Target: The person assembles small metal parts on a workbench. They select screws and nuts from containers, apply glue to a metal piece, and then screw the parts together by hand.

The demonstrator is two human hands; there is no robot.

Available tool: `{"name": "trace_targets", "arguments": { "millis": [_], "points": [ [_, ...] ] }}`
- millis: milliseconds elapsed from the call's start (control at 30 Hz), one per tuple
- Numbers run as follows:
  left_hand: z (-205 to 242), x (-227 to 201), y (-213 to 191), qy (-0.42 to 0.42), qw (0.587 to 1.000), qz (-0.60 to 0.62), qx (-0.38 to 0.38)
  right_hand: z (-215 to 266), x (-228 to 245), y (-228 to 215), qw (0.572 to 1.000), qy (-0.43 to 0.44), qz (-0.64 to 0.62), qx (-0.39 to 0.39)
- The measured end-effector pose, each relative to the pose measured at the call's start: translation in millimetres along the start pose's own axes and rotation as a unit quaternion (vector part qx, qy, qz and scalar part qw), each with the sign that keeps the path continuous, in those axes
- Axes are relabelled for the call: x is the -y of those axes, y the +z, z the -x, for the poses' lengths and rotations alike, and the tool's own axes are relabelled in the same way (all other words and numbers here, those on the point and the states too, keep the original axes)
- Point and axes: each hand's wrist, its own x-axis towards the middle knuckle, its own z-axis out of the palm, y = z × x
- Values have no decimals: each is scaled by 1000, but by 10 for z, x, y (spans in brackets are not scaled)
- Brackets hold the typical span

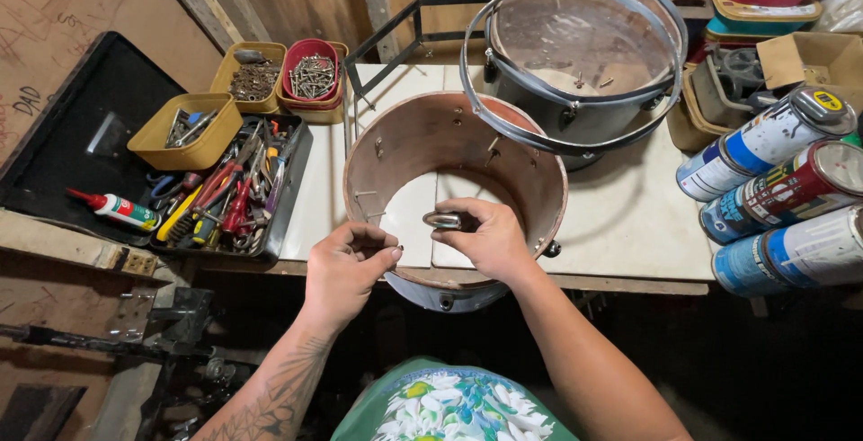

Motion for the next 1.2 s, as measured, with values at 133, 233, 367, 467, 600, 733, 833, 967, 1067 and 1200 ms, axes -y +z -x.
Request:
{"name": "trace_targets", "arguments": {
  "millis": [133,233,367,467,600,733,833,967,1067,1200],
  "points": [
    [4,-52,13,5,1000,-14,3,23,65,-1,1000,8,-10,-2],
    [3,-45,14,5,1000,-14,5,10,15,-21,1000,5,-14,2],
    [2,-27,13,5,1000,-6,4,-1,-16,-44,1000,-2,5,7],
    [-10,4,10,6,1000,-6,8,11,-6,-46,1000,-4,-2,7],
    [-1,0,2,3,1000,-8,8,8,-50,-41,1000,-3,3,10],
    [5,13,-3,4,1000,-6,8,41,27,-43,999,-1,23,23],
    [12,-4,-5,3,1000,-5,6,46,67,-36,999,-5,30,29],
    [28,-19,-14,5,1000,-2,0,62,75,-42,998,-25,46,34],
    [22,25,-12,12,1000,-8,-1,46,168,-25,998,-22,54,33],
    [56,-27,-12,0,1000,-9,-5,13,36,-12,998,-19,56,36]
  ]
}}
